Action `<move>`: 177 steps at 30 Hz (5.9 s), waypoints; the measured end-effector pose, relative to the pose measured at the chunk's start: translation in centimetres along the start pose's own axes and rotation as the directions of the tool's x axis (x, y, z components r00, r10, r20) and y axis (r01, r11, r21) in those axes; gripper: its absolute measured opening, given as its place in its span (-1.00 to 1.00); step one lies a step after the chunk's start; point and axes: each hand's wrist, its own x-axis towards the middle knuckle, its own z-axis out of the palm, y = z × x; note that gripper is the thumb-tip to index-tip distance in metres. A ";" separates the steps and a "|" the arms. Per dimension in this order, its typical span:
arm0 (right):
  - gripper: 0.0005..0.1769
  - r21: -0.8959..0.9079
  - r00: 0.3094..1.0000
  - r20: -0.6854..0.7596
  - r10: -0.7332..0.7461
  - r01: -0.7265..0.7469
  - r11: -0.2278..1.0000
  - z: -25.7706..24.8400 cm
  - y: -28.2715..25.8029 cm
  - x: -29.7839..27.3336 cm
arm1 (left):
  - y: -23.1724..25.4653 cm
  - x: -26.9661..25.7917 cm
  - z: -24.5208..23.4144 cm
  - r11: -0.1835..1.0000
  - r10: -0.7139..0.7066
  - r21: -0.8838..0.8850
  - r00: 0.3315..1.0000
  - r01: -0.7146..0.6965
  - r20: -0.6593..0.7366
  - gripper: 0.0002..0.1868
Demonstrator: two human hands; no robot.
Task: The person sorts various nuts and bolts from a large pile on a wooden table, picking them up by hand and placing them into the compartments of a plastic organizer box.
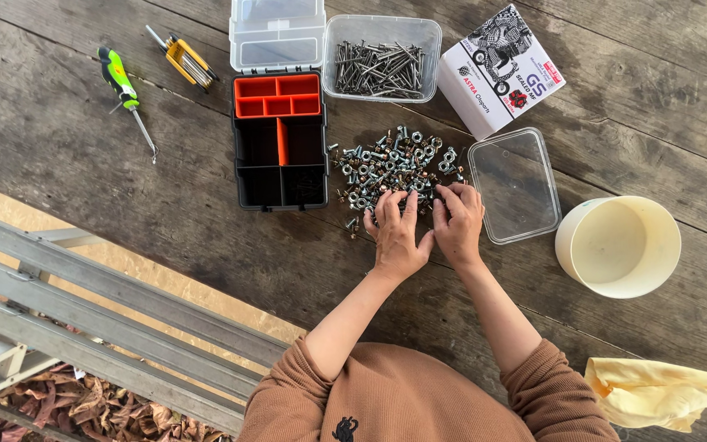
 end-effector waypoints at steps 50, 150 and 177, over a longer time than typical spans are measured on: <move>-0.60 0.376 0.987 0.145 0.062 -0.113 0.920 2.1 -11.4 0.9 | -6.8 -2.5 -11.6 0.805 0.062 -0.590 0.998 -0.068 -0.030 -0.14; -0.78 -0.201 0.999 -0.048 0.005 -0.014 0.980 -1.2 -0.8 -0.8 | -8.1 0.8 -5.6 0.940 0.325 0.027 0.916 -0.340 0.234 -0.04; -0.90 -0.171 0.995 0.103 -0.011 0.028 0.985 -2.4 -3.3 1.8 | -6.8 -1.3 -5.9 0.943 0.333 -0.062 0.926 -0.328 0.178 -0.24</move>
